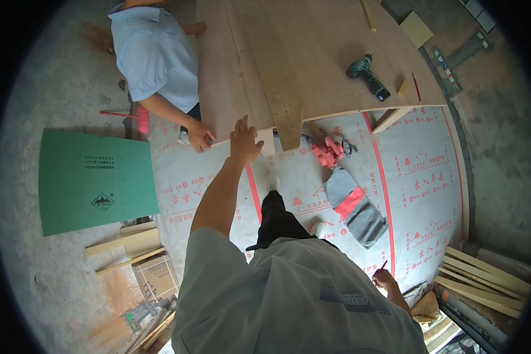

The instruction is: Measuring and cutting wood planks using a miter saw and measuring tape in a construction setting.

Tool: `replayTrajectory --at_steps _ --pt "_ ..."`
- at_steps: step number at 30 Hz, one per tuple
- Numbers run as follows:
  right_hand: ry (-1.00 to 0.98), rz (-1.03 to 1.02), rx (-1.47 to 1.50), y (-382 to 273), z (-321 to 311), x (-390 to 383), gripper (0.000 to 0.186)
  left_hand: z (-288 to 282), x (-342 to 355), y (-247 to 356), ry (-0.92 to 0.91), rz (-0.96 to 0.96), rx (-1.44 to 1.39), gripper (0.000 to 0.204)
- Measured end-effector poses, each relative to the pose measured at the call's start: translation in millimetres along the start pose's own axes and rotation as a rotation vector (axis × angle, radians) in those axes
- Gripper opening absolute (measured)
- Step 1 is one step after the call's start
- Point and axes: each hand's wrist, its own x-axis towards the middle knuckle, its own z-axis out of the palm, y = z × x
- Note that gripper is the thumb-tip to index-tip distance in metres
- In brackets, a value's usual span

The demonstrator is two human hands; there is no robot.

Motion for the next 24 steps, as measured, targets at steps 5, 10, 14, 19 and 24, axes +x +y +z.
replayTrajectory --at_steps 5,10,14,19,24 --pt "0.223 -0.129 0.195 -89 33 -12 0.004 12 37 -41 0.085 0.253 0.042 0.044" --pt "0.245 -0.156 0.118 -223 73 -68 0.004 -4 48 -58 0.025 0.358 -0.070 0.045" --pt "0.300 -0.066 0.404 -230 77 -48 0.004 -25 118 -60 0.007 0.386 -0.223 0.040" --pt "0.372 -0.082 0.547 -266 99 -55 0.006 -40 298 -132 0.398 0.067 -0.258 0.036" --pt "0.390 -0.010 0.656 -236 133 -59 0.012 -43 457 -175 0.030 -0.165 -0.080 0.050"
